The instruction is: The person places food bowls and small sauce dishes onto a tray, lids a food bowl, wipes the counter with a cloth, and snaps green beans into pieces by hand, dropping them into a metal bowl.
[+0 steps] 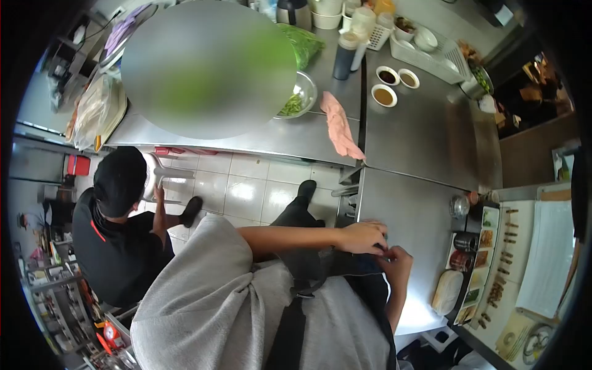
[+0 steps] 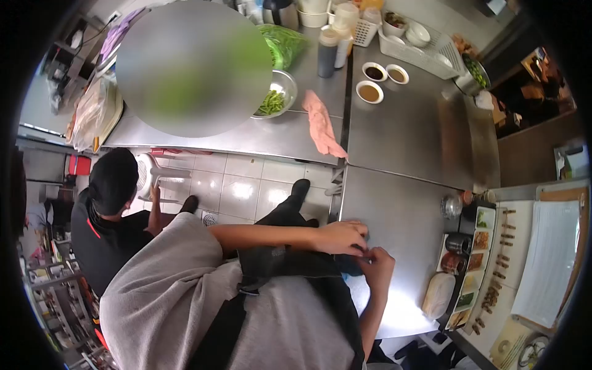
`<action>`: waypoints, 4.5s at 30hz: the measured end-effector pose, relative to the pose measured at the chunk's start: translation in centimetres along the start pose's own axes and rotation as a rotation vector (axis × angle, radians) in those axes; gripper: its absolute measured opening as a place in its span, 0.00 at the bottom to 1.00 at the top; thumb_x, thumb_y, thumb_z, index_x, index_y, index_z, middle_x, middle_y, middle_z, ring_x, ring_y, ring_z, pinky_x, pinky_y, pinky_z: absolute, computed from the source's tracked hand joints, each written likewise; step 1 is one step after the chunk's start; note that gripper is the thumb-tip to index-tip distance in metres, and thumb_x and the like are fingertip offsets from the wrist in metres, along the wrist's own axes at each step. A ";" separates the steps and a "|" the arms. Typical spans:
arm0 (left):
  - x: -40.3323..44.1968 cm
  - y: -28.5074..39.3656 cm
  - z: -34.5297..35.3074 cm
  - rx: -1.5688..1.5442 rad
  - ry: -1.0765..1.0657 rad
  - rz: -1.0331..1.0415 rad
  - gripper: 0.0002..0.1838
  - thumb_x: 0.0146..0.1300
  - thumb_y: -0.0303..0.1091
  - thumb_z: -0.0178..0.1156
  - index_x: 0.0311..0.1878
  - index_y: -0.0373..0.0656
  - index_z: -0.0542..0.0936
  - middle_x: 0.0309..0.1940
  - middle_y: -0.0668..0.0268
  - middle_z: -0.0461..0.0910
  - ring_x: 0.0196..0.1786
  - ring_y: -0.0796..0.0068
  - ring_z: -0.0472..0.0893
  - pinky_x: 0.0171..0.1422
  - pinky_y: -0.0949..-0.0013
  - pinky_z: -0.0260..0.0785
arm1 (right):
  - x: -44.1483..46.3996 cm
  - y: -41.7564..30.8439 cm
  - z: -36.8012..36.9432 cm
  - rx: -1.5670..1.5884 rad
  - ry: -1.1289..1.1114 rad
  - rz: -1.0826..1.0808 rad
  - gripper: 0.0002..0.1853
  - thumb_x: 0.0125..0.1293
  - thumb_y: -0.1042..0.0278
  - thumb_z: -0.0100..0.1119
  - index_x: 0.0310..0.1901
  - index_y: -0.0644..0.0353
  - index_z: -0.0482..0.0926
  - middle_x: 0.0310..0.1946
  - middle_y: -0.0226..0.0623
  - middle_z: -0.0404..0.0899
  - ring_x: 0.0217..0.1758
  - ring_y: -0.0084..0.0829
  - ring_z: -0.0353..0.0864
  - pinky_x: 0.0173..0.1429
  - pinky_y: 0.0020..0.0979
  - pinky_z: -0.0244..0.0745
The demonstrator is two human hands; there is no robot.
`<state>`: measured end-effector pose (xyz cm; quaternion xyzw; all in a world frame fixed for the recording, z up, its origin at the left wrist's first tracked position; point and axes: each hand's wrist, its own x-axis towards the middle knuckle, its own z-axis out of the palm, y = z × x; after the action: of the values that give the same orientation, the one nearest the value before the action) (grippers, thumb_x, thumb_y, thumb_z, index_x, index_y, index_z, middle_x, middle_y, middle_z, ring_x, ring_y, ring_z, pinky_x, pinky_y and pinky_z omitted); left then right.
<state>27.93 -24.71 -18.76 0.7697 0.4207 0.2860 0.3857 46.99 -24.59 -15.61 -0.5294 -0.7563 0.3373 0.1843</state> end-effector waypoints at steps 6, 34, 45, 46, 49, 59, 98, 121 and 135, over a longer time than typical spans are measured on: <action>-0.9 -0.7 -3.6 0.071 0.044 0.081 0.08 0.53 0.44 0.65 0.30 0.53 0.85 0.32 0.69 0.75 0.48 0.67 0.74 0.56 0.62 0.63 | 0.8 -1.8 -7.0 -0.079 -0.043 0.049 0.11 0.41 0.75 0.74 0.25 0.65 0.80 0.19 0.33 0.71 0.21 0.22 0.66 0.27 0.26 0.61; -6.7 -29.3 -42.9 0.932 0.801 -0.646 0.15 0.51 0.37 0.65 0.42 0.44 0.79 0.34 0.58 0.81 0.41 0.58 0.82 0.47 0.58 0.75 | 22.6 -22.8 11.4 0.119 -0.402 -0.444 0.16 0.58 0.68 0.64 0.49 0.59 0.81 0.42 0.40 0.82 0.47 0.35 0.80 0.54 0.32 0.71; -10.3 -14.2 -41.5 0.886 0.888 -0.326 0.07 0.53 0.30 0.62 0.35 0.44 0.76 0.29 0.64 0.77 0.37 0.62 0.77 0.42 0.60 0.68 | 30.2 -29.1 12.8 0.144 0.096 -0.688 0.10 0.61 0.69 0.61 0.44 0.57 0.83 0.34 0.38 0.81 0.38 0.34 0.78 0.46 0.31 0.73; -10.7 -11.9 -41.0 0.857 0.859 -0.318 0.07 0.53 0.29 0.62 0.35 0.44 0.76 0.29 0.63 0.77 0.37 0.61 0.76 0.43 0.60 0.67 | 30.7 -30.4 13.2 0.110 0.135 -0.775 0.09 0.61 0.68 0.61 0.43 0.58 0.83 0.33 0.37 0.81 0.39 0.34 0.78 0.47 0.32 0.73; -12.0 -7.5 -39.2 0.807 0.861 -0.279 0.07 0.52 0.28 0.63 0.36 0.43 0.77 0.27 0.65 0.74 0.35 0.62 0.73 0.41 0.61 0.65 | 30.8 -32.7 14.1 0.017 0.116 -0.970 0.09 0.61 0.66 0.62 0.41 0.59 0.83 0.32 0.37 0.80 0.39 0.37 0.77 0.48 0.35 0.72; -15.5 -2.9 -28.4 0.620 0.941 -0.493 0.10 0.52 0.29 0.67 0.40 0.47 0.85 0.29 0.66 0.75 0.36 0.64 0.72 0.44 0.62 0.67 | 24.9 -27.2 14.5 0.262 -0.511 -0.702 0.09 0.62 0.65 0.60 0.35 0.63 0.79 0.27 0.41 0.79 0.29 0.38 0.77 0.35 0.35 0.70; -16.8 7.4 -3.9 0.126 0.883 -0.395 0.23 0.60 0.24 0.58 0.60 0.44 0.75 0.58 0.54 0.70 0.52 0.68 0.72 0.52 0.66 0.66 | -4.6 -11.0 12.6 0.845 -0.524 -0.110 0.20 0.70 0.52 0.50 0.29 0.60 0.80 0.19 0.26 0.72 0.25 0.18 0.69 0.32 0.25 0.64; -21.1 7.8 -3.1 -0.104 0.749 -0.483 0.09 0.64 0.25 0.59 0.45 0.34 0.83 0.32 0.65 0.82 0.37 0.77 0.79 0.46 0.74 0.70 | -6.1 -11.7 13.2 0.939 -0.454 -0.175 0.17 0.73 0.58 0.47 0.32 0.60 0.77 0.25 0.23 0.73 0.29 0.17 0.67 0.36 0.23 0.65; -22.6 4.7 -0.1 -1.286 1.031 -0.606 0.19 0.71 0.40 0.51 0.61 0.44 0.68 0.31 0.71 0.73 0.34 0.78 0.72 0.43 0.72 0.67 | -6.7 -11.8 12.4 0.986 -0.571 -0.047 0.15 0.68 0.64 0.44 0.26 0.61 0.74 0.20 0.27 0.69 0.22 0.16 0.63 0.25 0.21 0.58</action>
<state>18.94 -45.98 -17.40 0.0332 0.4864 0.6650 0.5658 33.65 -37.18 -15.50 -0.2518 -0.5408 0.7759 0.2053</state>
